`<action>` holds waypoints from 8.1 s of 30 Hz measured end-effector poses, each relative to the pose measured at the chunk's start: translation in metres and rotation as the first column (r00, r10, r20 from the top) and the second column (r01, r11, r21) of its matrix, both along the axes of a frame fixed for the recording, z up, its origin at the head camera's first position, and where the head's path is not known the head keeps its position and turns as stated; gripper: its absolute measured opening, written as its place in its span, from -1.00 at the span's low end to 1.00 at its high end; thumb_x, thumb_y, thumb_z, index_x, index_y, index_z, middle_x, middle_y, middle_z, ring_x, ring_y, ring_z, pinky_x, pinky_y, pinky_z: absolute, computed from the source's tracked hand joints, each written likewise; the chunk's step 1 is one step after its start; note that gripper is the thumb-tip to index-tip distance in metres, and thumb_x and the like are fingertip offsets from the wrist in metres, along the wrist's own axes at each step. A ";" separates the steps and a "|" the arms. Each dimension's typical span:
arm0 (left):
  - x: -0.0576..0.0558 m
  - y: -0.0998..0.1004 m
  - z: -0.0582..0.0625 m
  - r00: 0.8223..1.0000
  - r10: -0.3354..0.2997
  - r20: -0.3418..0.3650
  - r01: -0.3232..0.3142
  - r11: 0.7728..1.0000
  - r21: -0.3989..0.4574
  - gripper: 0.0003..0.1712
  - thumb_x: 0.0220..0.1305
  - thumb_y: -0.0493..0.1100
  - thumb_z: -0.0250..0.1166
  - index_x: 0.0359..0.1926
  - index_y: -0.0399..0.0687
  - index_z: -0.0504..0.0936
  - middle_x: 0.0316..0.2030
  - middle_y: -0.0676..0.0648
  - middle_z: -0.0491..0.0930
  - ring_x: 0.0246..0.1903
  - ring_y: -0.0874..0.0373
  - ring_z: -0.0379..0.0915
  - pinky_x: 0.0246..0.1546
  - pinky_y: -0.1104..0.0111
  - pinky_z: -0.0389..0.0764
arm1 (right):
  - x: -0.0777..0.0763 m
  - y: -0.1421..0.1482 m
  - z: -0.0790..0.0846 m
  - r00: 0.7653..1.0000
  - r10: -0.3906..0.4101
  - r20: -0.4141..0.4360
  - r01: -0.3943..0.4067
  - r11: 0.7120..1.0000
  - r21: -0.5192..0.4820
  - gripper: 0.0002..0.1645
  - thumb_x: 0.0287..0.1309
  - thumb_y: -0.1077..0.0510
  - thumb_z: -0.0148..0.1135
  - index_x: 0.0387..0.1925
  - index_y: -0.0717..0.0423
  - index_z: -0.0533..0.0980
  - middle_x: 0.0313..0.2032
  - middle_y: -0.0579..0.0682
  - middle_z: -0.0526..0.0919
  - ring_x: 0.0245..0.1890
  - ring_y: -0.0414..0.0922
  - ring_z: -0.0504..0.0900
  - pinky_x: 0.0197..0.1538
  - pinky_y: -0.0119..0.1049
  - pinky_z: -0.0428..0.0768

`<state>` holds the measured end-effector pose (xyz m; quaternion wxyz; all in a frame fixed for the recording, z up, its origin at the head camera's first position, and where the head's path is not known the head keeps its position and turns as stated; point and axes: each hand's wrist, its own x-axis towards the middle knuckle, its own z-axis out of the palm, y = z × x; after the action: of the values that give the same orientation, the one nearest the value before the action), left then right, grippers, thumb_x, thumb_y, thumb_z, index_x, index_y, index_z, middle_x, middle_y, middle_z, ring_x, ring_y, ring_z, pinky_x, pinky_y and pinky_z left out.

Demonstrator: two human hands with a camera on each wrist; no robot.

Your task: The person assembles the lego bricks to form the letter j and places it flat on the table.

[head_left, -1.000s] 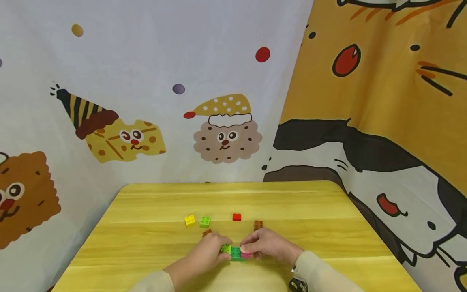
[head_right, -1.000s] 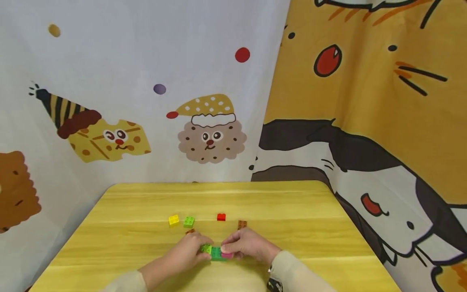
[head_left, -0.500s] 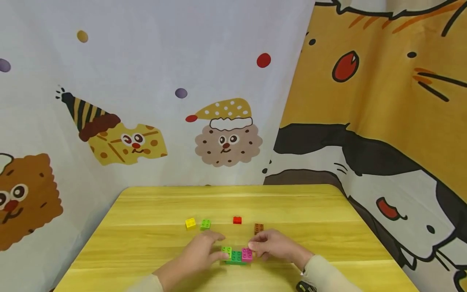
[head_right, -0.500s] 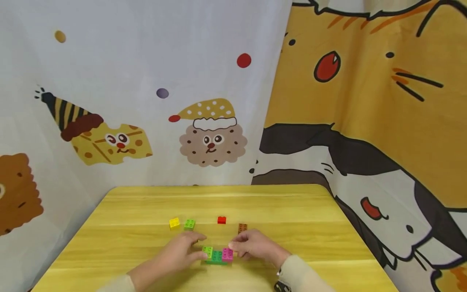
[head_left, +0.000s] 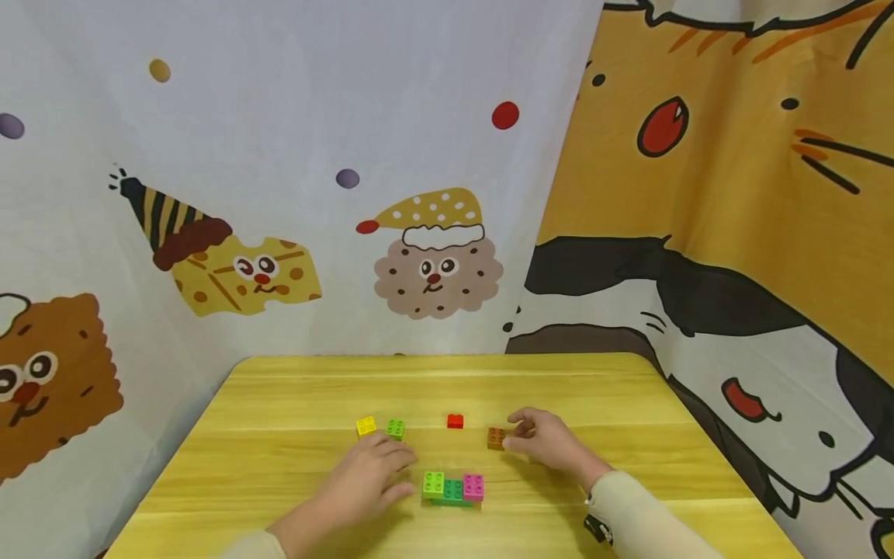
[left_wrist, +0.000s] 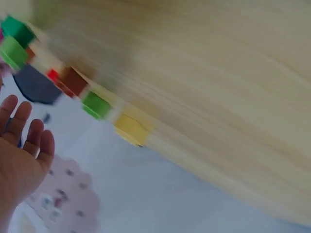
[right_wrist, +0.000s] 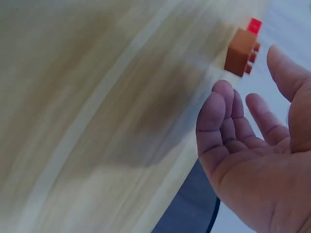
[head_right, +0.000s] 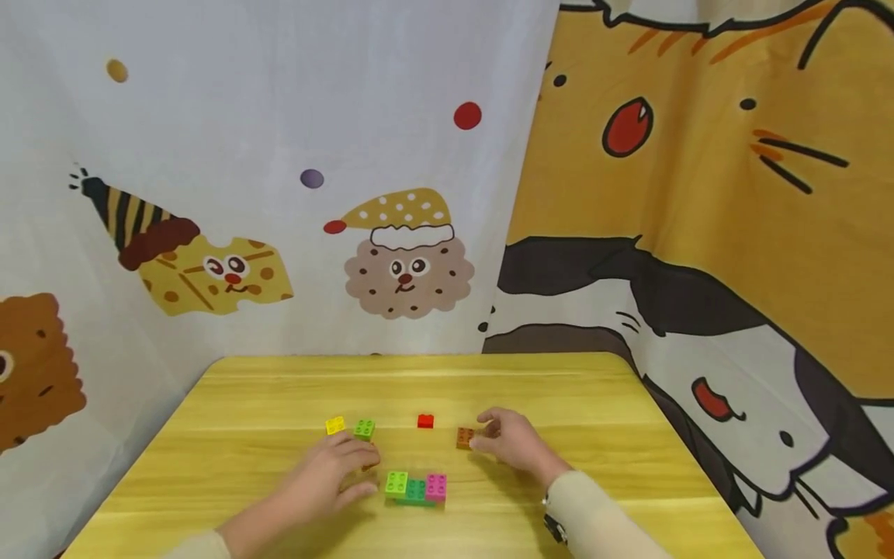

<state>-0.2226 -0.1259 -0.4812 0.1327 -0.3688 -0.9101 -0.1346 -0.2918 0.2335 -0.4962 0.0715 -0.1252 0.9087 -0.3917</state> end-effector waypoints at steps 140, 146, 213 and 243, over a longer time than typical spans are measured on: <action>-0.014 0.093 0.019 0.948 -0.088 0.306 0.059 0.993 0.103 -0.62 0.23 0.01 0.44 0.03 0.01 0.67 -0.13 0.15 0.64 -0.11 0.31 0.52 -0.13 0.47 0.60 | 0.059 -0.044 -0.019 0.835 0.408 0.369 -0.062 0.737 -0.673 -0.46 0.26 0.21 0.33 0.21 0.33 0.44 0.07 0.20 0.56 0.01 0.05 0.58 0.04 -0.10 0.64; -0.013 0.097 0.021 0.960 -0.102 0.261 0.083 0.993 0.084 -0.66 0.21 -0.03 0.46 -0.04 -0.05 0.71 -0.21 0.14 0.67 -0.19 0.31 0.54 -0.23 0.56 0.58 | 0.058 -0.045 -0.020 0.837 0.399 0.375 -0.057 0.744 -0.665 -0.48 0.25 0.21 0.35 0.18 0.31 0.46 0.06 0.19 0.57 0.00 0.04 0.59 0.02 -0.13 0.64; 0.011 0.035 -0.009 0.999 -0.025 0.044 0.027 0.999 -0.047 -0.59 0.17 -0.01 0.47 0.00 -0.07 0.71 -0.13 0.04 0.64 -0.12 0.23 0.54 -0.11 0.44 0.63 | 0.062 -0.061 -0.006 0.864 0.257 0.434 0.035 0.828 -0.560 -0.32 0.36 -0.22 0.16 0.07 0.35 0.48 -0.23 0.16 0.67 -0.31 -0.09 0.66 -0.15 -0.16 0.69; 0.009 0.032 -0.021 0.992 -0.060 -0.108 0.055 0.997 -0.052 -0.59 0.10 -0.02 0.52 -0.02 -0.01 0.74 -0.16 0.11 0.63 -0.18 0.33 0.53 -0.18 0.56 0.59 | -0.042 -0.161 0.029 0.813 0.577 0.074 -0.550 0.721 0.421 -0.48 0.48 0.15 0.00 0.35 -0.34 0.42 -0.06 -0.17 0.63 -0.15 -0.27 0.52 0.08 -0.26 0.54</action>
<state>-0.2138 -0.0942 -0.5021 0.1693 -0.4049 -0.8934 -0.0959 -0.3342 0.0730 -0.4671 0.1841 -0.3890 0.8917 -0.1403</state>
